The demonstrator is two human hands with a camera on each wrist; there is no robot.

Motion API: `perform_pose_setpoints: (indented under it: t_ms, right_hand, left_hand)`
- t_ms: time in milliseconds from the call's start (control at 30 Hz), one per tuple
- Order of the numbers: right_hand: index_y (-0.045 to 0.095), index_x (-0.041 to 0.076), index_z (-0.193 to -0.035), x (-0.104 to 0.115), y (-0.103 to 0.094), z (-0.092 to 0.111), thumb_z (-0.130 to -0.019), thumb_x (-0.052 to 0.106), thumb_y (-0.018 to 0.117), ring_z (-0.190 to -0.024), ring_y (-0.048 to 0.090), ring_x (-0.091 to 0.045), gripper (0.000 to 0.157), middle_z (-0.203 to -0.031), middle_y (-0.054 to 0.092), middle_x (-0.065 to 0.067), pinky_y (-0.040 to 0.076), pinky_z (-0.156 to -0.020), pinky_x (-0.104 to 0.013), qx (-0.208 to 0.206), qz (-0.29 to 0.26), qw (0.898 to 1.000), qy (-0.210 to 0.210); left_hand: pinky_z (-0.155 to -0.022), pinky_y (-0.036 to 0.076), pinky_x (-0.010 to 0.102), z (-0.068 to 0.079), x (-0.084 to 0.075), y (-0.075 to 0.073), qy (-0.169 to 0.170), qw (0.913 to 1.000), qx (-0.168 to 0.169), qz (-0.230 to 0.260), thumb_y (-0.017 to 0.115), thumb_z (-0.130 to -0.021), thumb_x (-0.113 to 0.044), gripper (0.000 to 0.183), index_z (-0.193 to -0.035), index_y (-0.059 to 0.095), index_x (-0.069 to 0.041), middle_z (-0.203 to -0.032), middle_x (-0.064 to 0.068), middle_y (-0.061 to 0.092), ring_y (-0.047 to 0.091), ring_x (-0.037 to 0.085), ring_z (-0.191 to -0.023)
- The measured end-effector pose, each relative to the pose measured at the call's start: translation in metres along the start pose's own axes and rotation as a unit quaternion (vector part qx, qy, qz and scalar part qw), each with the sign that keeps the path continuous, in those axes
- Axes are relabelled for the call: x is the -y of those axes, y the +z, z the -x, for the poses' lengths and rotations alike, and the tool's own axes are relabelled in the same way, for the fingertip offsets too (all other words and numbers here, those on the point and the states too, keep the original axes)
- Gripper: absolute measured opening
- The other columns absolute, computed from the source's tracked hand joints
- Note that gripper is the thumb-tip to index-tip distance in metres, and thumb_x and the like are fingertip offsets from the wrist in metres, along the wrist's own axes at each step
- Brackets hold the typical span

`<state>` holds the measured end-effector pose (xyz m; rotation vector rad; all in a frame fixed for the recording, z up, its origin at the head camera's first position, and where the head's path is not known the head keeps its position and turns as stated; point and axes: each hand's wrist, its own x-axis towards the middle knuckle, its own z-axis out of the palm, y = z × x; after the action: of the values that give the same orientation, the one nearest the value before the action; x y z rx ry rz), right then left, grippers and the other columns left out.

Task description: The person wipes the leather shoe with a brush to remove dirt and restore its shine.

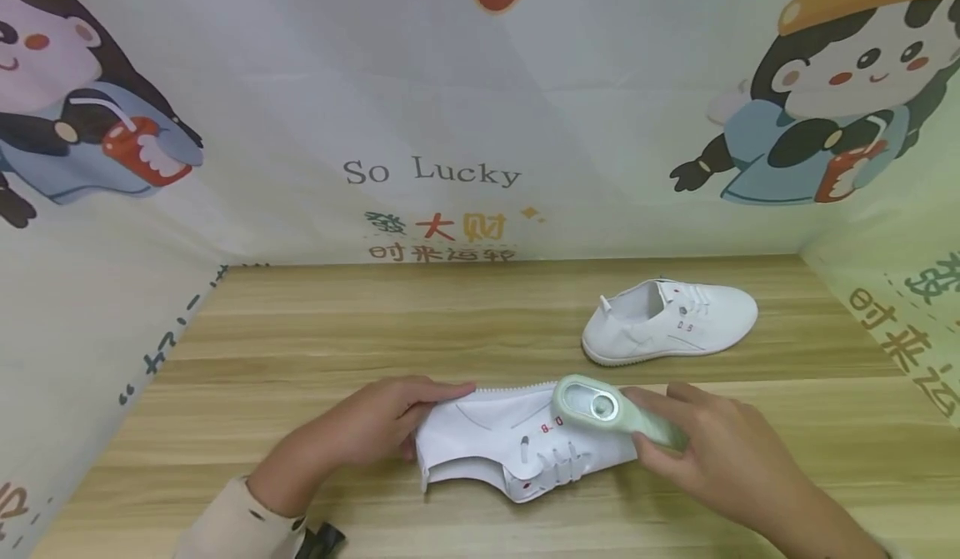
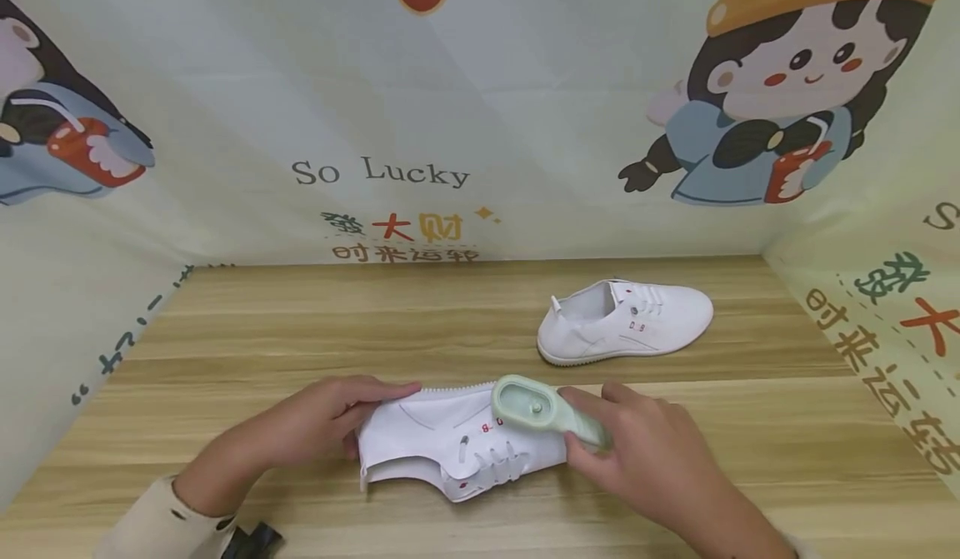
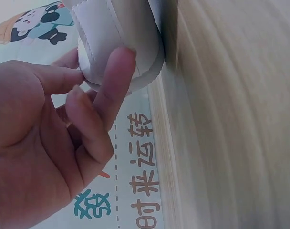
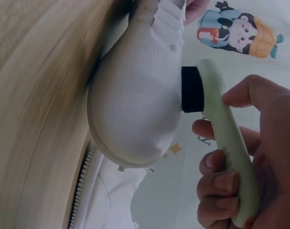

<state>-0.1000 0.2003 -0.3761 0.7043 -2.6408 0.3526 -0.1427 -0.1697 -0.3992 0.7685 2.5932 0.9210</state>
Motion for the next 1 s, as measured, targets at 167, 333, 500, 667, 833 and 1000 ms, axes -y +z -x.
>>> perform_pose_setpoints:
  t_ms: [167, 333, 500, 667, 833, 1000]
  right_hand:
    - [0.076, 0.025, -0.113, 0.002, 0.005, 0.0, -0.074, 0.031, 0.079, -0.055, 0.033, 0.002, 0.039, -0.075, 0.055, 0.012, 0.032, -0.049, -0.019, -0.004, -0.002, 1.0, -0.007]
    - [0.074, 0.025, -0.117, 0.004, 0.007, 0.001, -0.074, 0.029, 0.078, -0.055, 0.033, 0.002, 0.044, -0.075, 0.054, 0.012, 0.033, -0.05, -0.019, 0.01, 0.003, 1.0, -0.017]
    - [0.068, 0.023, -0.124, 0.006, 0.008, 0.002, -0.071, 0.024, 0.075, -0.056, 0.032, 0.003, 0.054, -0.079, 0.056, 0.012, 0.032, -0.05, -0.018, 0.019, 0.004, 0.999, -0.029]
    - [0.061, 0.018, -0.116, 0.008, 0.011, 0.002, -0.069, 0.021, 0.074, -0.053, 0.03, 0.006, 0.049, -0.074, 0.055, 0.014, 0.029, -0.048, -0.016, 0.005, -0.017, 0.999, -0.035]
    - [0.058, 0.018, -0.11, 0.01, 0.012, 0.004, -0.066, 0.017, 0.073, -0.053, 0.026, 0.007, 0.046, -0.075, 0.053, 0.015, 0.026, -0.048, -0.014, -0.006, -0.03, 0.998, -0.047]
    - [0.059, 0.019, -0.112, 0.012, 0.013, 0.004, -0.066, 0.013, 0.072, -0.055, 0.03, 0.011, 0.049, -0.089, 0.061, 0.013, 0.03, -0.05, -0.01, -0.01, -0.048, 0.996, -0.078]
  left_hand:
    - [-0.061, 0.051, 0.025, -0.001, 0.0, -0.001, 0.003, 1.0, 0.002, -0.003, 0.045, -0.104, -0.003, 0.05, -0.143, 0.054, -0.033, -0.097, -0.001, 0.064, 0.057, 0.008, -0.058]
    - [-0.06, 0.051, 0.026, -0.002, 0.0, -0.002, 0.009, 0.9999, 0.005, 0.004, 0.045, -0.104, -0.002, 0.05, -0.143, 0.054, -0.032, -0.09, -0.003, 0.063, 0.057, 0.008, -0.058]
    - [-0.061, 0.051, 0.026, -0.002, 0.0, -0.002, 0.004, 0.9999, 0.009, 0.008, 0.044, -0.104, -0.002, 0.051, -0.143, 0.054, -0.032, -0.086, -0.004, 0.061, 0.058, 0.009, -0.059]
    - [-0.062, 0.051, 0.026, 0.0, 0.001, -0.002, 0.002, 0.9999, 0.008, 0.006, 0.044, -0.104, -0.003, 0.05, -0.143, 0.054, -0.033, -0.083, -0.005, 0.059, 0.058, 0.009, -0.059]
    - [-0.062, 0.051, 0.026, -0.001, 0.001, -0.002, 0.006, 1.0, 0.007, 0.003, 0.045, -0.104, -0.004, 0.049, -0.143, 0.054, -0.031, -0.082, -0.005, 0.059, 0.058, 0.009, -0.059]
    - [-0.063, 0.051, 0.026, -0.001, 0.0, -0.002, 0.003, 1.0, 0.007, 0.003, 0.044, -0.104, -0.003, 0.049, -0.143, 0.054, -0.031, -0.082, -0.005, 0.059, 0.058, 0.01, -0.061]
